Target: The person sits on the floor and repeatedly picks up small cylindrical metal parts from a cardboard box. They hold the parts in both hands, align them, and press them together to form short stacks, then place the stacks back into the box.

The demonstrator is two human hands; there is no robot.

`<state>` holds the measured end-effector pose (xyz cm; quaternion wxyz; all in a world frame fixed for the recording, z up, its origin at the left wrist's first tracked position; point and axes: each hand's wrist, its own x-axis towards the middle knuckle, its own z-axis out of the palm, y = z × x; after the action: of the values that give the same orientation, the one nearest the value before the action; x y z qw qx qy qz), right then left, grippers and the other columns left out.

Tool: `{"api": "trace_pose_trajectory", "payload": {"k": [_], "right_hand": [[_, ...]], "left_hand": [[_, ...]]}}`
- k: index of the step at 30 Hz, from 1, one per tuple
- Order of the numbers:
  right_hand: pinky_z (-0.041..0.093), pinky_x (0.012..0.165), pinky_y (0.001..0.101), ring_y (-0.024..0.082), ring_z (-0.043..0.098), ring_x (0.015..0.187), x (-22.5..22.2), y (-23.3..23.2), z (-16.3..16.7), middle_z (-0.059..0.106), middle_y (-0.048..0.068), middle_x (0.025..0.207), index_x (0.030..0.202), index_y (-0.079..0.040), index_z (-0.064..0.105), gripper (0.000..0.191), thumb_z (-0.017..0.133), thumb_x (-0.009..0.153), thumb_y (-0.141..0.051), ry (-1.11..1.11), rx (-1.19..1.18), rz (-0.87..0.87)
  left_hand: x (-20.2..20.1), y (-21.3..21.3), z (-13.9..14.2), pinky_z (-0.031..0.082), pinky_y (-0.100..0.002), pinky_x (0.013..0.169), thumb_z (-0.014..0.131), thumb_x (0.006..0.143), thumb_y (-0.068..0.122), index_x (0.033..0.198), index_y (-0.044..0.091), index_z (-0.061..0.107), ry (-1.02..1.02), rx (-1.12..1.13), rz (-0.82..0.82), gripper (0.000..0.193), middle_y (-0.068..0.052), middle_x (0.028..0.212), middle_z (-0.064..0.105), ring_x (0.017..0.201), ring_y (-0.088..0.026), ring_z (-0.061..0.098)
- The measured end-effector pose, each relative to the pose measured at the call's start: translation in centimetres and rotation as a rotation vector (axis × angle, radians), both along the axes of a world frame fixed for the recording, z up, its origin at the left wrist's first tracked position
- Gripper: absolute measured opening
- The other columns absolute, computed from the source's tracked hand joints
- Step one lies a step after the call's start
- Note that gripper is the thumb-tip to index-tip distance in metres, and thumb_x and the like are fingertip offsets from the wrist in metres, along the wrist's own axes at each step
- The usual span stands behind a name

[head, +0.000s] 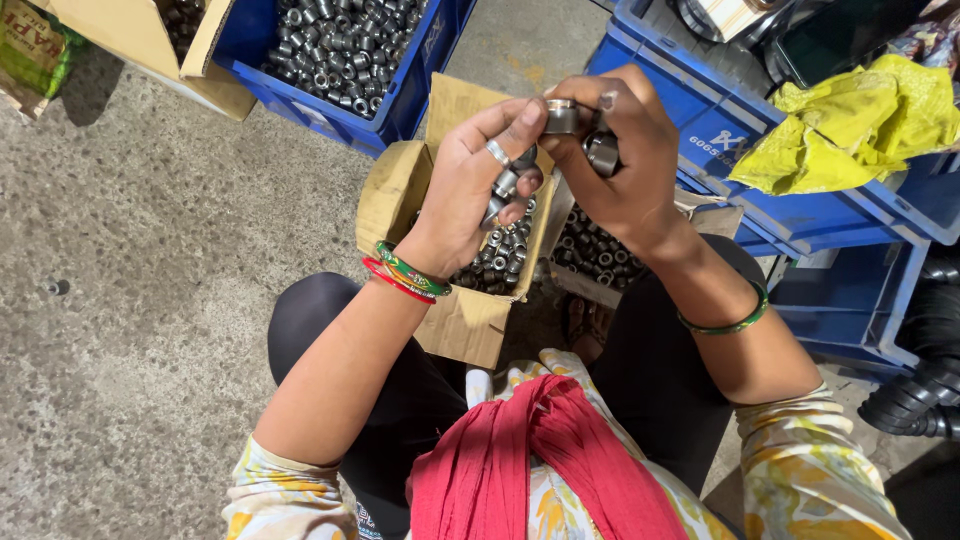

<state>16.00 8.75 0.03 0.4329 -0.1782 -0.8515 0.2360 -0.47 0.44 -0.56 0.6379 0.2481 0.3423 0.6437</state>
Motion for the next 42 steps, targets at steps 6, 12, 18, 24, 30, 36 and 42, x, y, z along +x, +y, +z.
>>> {"api": "trace_pose_trajectory", "payload": {"k": [6,12,18,24,30,36,42], "right_hand": [[0.052,0.075,0.0286,0.018,0.063,0.089,0.07,-0.01,-0.01,0.061,0.009,0.108,0.124,-0.006,0.067,0.026,0.080,0.102,-0.001,0.016,0.107,-0.038],[0.052,0.074,0.0263,0.015,0.063,0.088,0.03,0.06,-0.28,0.059,0.011,0.108,0.126,-0.005,0.069,0.025,0.080,0.104,-0.003,0.054,0.032,-0.004],[0.050,0.075,0.0286,0.017,0.060,0.090,-0.30,0.52,-0.68,0.064,0.010,0.113,0.121,-0.003,0.066,0.023,0.078,0.102,-0.008,0.170,-0.033,0.079],[0.049,0.070,0.0252,0.014,0.060,0.084,-0.36,0.65,-0.77,0.057,0.008,0.110,0.124,-0.004,0.070,0.023,0.081,0.105,-0.006,0.137,0.024,0.018],[0.051,0.070,0.0264,0.015,0.062,0.085,-0.20,0.05,-0.59,0.056,0.009,0.114,0.124,-0.004,0.070,0.024,0.082,0.104,-0.001,0.020,0.121,-0.058],[0.052,0.072,0.0259,0.014,0.063,0.087,-0.34,0.21,-0.46,0.056,0.008,0.113,0.125,-0.004,0.070,0.026,0.081,0.102,0.000,0.075,0.034,-0.003],[0.050,0.079,0.0250,0.013,0.061,0.090,-0.63,0.28,-0.70,0.059,0.007,0.108,0.126,-0.004,0.069,0.024,0.081,0.105,-0.006,0.135,-0.109,0.060]], "left_hand": [[-0.03,-0.11,-0.16,0.039,-0.017,0.047,0.073,0.101,0.025,0.129,-0.002,0.064,0.062,0.080,-0.009,0.040,-0.001,0.089,0.062,0.065,-0.003,0.055],[-0.15,-0.13,-0.16,0.039,-0.018,0.047,0.071,0.103,0.025,0.125,-0.004,0.064,0.101,0.092,0.001,0.037,-0.001,0.095,0.064,0.069,-0.003,0.055],[-0.38,-0.23,0.09,0.039,-0.018,0.046,0.065,0.104,0.034,0.127,-0.002,0.064,-0.069,0.108,-0.147,0.042,-0.001,0.091,0.059,0.066,-0.005,0.053],[-0.19,-0.22,0.41,0.040,-0.018,0.047,0.068,0.100,0.030,0.135,0.006,0.062,-0.076,0.085,-0.079,0.043,0.000,0.090,0.059,0.066,-0.004,0.054],[0.00,0.09,0.19,0.039,-0.018,0.045,0.075,0.100,0.024,0.123,-0.002,0.063,0.102,0.043,0.025,0.037,-0.005,0.094,0.065,0.065,-0.003,0.054],[-0.30,0.05,-0.19,0.039,-0.018,0.045,0.072,0.099,0.031,0.117,-0.002,0.066,0.051,0.065,-0.013,0.038,-0.001,0.095,0.065,0.064,-0.003,0.054],[-0.41,-0.03,-0.58,0.037,-0.017,0.047,0.066,0.105,0.037,0.121,0.001,0.066,-0.018,0.088,-0.082,0.039,0.002,0.089,0.055,0.067,-0.002,0.051]]}}
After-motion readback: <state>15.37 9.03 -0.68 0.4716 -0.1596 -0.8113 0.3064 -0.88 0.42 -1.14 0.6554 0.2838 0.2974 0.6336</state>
